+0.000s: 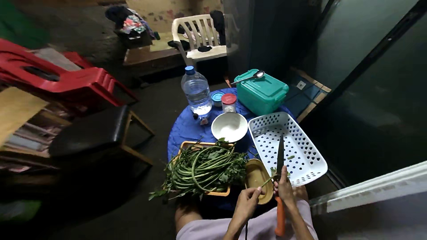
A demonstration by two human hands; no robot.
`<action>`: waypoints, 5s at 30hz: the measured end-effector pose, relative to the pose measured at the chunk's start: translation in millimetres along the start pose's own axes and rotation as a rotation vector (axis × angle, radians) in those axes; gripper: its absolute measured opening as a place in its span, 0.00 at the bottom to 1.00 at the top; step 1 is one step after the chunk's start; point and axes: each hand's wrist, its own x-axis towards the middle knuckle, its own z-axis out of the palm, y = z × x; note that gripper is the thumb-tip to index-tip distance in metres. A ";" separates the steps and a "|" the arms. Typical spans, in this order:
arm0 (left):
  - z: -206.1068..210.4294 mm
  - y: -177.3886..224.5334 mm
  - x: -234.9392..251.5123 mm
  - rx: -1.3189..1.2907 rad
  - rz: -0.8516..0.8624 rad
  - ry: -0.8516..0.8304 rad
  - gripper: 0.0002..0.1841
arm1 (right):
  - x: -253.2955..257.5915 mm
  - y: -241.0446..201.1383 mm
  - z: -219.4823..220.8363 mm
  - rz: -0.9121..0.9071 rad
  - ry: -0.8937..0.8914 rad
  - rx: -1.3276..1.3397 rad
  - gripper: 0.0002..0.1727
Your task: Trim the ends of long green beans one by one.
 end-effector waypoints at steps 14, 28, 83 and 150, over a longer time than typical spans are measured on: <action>1.0 8.3 12.6 0.130 -0.036 0.010 0.19 | 4.4 -0.6 -26.6 -0.038 -0.177 -0.010 0.37; -1.1 -0.3 -7.1 -0.011 -0.046 -0.015 0.15 | -0.4 7.4 -12.4 -0.165 -0.040 -0.297 0.40; -1.5 17.5 17.4 0.265 -0.011 -0.078 0.13 | -1.5 2.3 -45.9 -0.185 -0.244 -0.127 0.35; -76.1 70.8 27.0 0.380 1.089 0.605 0.09 | -18.1 -33.5 -23.4 -0.453 -0.257 0.104 0.43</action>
